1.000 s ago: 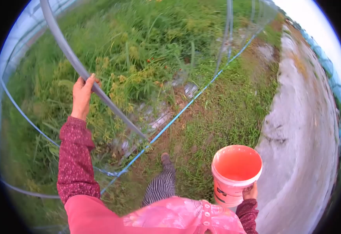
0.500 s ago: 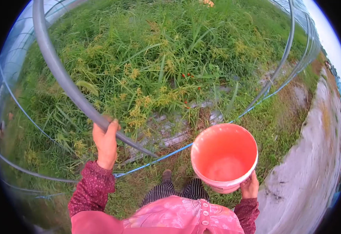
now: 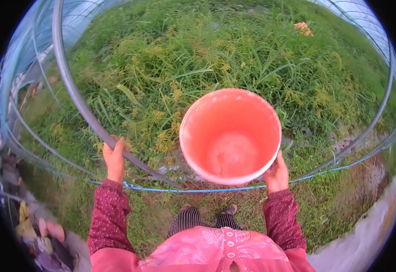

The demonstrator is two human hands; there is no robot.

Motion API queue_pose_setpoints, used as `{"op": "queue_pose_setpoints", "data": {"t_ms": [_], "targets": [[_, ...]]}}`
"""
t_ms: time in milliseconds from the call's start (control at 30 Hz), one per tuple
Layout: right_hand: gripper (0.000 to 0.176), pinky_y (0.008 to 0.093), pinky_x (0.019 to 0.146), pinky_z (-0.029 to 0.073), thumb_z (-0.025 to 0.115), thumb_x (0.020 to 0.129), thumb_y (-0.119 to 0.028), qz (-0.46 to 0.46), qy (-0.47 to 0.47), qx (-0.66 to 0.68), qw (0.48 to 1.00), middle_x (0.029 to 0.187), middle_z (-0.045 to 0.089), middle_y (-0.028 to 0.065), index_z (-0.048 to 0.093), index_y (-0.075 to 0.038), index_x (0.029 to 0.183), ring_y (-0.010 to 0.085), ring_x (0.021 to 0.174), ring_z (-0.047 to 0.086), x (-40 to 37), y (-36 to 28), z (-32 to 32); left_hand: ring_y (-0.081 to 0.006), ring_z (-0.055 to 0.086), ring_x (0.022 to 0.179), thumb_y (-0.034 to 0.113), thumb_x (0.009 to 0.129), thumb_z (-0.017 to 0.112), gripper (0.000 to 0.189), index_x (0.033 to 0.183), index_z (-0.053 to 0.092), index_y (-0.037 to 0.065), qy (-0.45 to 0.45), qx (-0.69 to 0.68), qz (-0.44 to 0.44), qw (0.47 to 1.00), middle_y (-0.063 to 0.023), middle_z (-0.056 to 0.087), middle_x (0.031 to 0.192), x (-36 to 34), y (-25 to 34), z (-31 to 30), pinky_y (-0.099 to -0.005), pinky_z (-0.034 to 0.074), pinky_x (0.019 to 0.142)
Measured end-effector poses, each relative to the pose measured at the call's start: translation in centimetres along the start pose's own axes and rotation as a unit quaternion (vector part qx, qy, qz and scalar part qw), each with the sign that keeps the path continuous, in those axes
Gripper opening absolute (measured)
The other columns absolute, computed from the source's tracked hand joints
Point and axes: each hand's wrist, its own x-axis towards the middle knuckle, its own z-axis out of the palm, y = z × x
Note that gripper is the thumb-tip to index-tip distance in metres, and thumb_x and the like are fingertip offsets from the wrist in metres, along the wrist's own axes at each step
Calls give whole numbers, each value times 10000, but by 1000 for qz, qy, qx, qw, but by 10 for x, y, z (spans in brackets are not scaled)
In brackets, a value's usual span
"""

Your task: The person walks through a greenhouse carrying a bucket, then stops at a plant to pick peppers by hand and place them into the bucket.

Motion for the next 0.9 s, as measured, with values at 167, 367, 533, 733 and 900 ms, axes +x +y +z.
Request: {"op": "queue_pose_setpoints", "data": {"t_ms": [167,367,533,733,900], "targets": [[289,328,834,439,503,898,-278,-55,88,90,990,1003,536,53,505,-35,1057,162,901,509,54,-52,24,-95,450,575,75,836,545,82,856,466,79,33,66,-19,997,6,452,648,9,-2,6,-281,441,577],[278,275,574,354,471,900,-358,-97,22,207,973,897,571,1,530,-94,965,132,718,467,142,-88,-13,-96,467,578,83,837,547,61,858,490,82,45,73,-17,996,10,477,638,18,5,14,-274,458,588],[298,280,563,353,473,893,-378,-120,69,225,965,853,574,19,536,-88,927,158,691,473,152,-109,-36,-85,446,556,77,822,578,104,820,475,75,78,46,-14,996,14,460,653,0,-8,24,-238,410,526],[284,266,570,359,448,906,-373,-93,64,105,988,950,572,7,528,-122,1011,141,750,477,189,-107,-113,-93,479,562,68,824,557,84,868,486,66,104,92,11,990,3,471,635,13,-12,12,-255,437,558],[323,247,681,389,427,916,-339,-67,160,76,982,1059,575,-6,511,-102,1119,122,883,516,179,-91,-76,-102,507,562,59,809,566,167,956,490,34,138,113,-23,984,-8,517,686,19,1,16,-248,411,504]]}}
